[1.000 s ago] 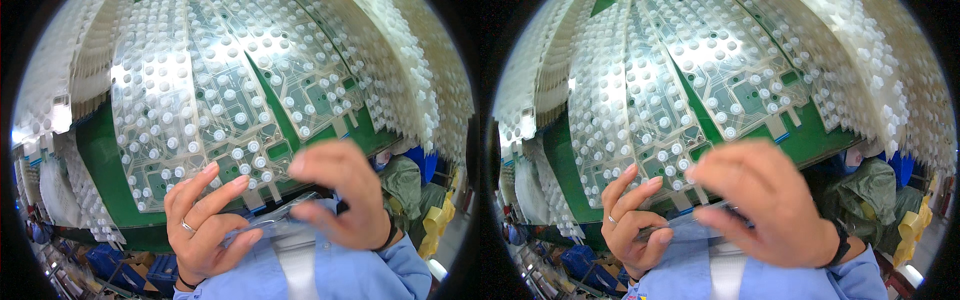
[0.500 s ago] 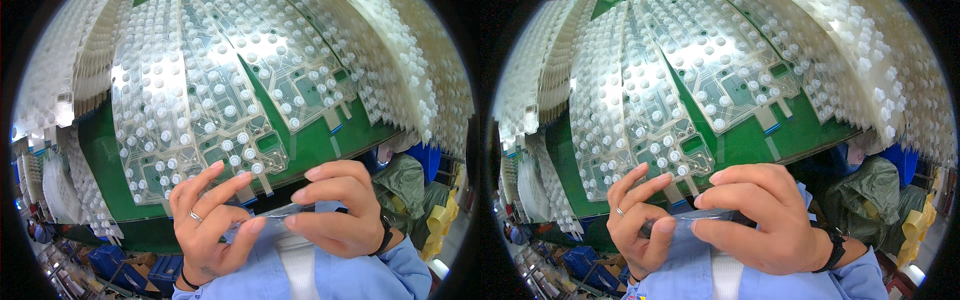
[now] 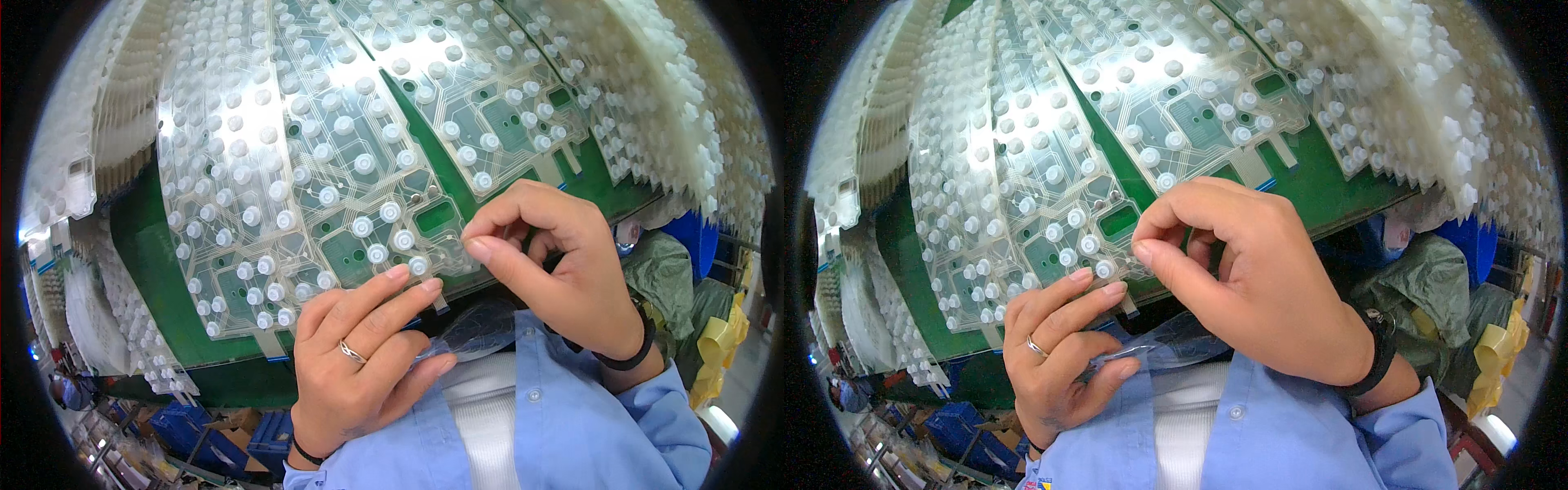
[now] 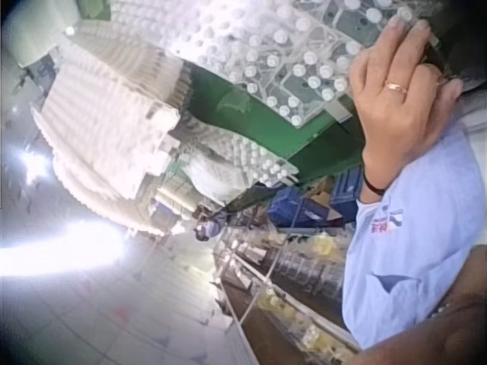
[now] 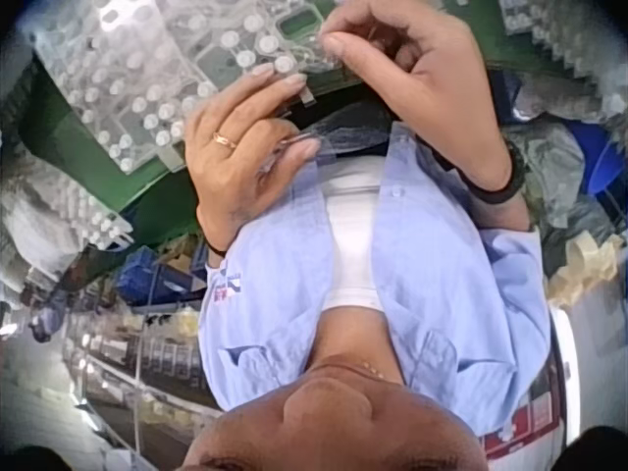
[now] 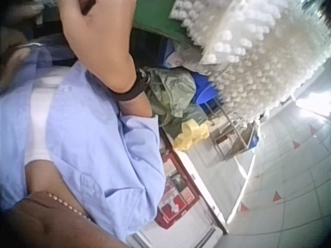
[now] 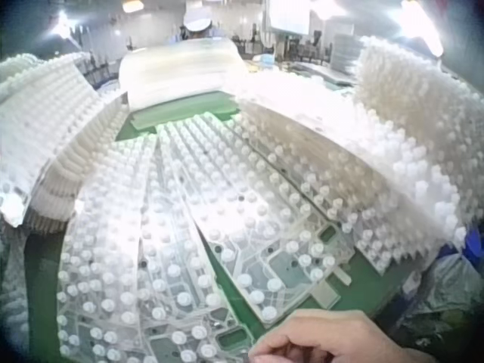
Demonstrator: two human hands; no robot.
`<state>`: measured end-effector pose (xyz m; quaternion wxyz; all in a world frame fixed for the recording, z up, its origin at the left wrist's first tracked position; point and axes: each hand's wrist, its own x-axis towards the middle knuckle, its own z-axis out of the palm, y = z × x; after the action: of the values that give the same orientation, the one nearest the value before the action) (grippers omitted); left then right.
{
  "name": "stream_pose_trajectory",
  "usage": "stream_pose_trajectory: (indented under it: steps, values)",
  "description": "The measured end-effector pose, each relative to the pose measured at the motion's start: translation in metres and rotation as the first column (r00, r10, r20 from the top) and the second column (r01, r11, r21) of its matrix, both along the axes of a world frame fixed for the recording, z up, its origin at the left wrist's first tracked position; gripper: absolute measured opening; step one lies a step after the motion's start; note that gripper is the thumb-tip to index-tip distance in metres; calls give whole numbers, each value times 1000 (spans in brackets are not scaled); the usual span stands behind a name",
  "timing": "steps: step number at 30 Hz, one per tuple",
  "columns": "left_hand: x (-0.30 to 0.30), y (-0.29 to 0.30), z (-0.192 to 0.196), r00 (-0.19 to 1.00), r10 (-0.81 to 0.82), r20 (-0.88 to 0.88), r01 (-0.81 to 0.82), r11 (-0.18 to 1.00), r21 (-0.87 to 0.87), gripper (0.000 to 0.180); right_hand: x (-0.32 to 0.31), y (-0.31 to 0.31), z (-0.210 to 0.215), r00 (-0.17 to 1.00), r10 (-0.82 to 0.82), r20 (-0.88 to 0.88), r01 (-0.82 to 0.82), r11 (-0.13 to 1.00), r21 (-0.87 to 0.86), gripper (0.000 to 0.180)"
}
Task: Manually assemble contact pads and components on keyboard membrane sheets in a factory setting.
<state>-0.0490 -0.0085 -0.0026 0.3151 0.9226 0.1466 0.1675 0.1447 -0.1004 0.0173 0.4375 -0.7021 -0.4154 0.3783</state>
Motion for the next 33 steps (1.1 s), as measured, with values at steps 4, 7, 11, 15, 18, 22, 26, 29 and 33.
stream_pose_trajectory:
  steps: [4, 7, 11, 15, 18, 22, 26, 29, 33]
  values:
    - [-2, 2, -4, 1000, -30, -2, 30, 999, 12, 27, -3, 1, -2, 998, -26, 62, 27, 999, -22, 4]
    - [-3, 3, -5, 999, -38, 2, 38, 999, 12, 27, -5, 2, -4, 994, -38, 104, 41, 999, -27, 4]
    - [-3, 3, -7, 999, -40, 12, 40, 999, 8, 27, -7, 3, -4, 991, -53, 127, 58, 998, -32, 4]
    - [-3, 4, -6, 999, -39, 15, 39, 999, 8, 27, -7, 3, -5, 987, -64, 146, 69, 997, -27, 5]
    - [-3, 3, -7, 999, -36, 18, 36, 999, 6, 28, -7, 3, -4, 986, -63, 156, 70, 997, -39, 4]
    - [-3, 4, -7, 999, -39, 17, 39, 999, 4, 28, -7, 3, -5, 984, -52, 170, 60, 997, -43, 4]
    - [-3, 4, -7, 999, -43, 6, 43, 999, 7, 29, -8, 3, -6, 982, -48, 184, 57, 997, -44, 4]
    - [-3, 4, -6, 999, -48, -2, 48, 999, 3, 29, -8, 3, -5, 979, -45, 197, 54, 998, -41, 5]
    - [-3, 4, -6, 998, -56, -5, 56, 998, 19, 28, -9, 2, -6, 980, -51, 193, 60, 997, -42, 6]
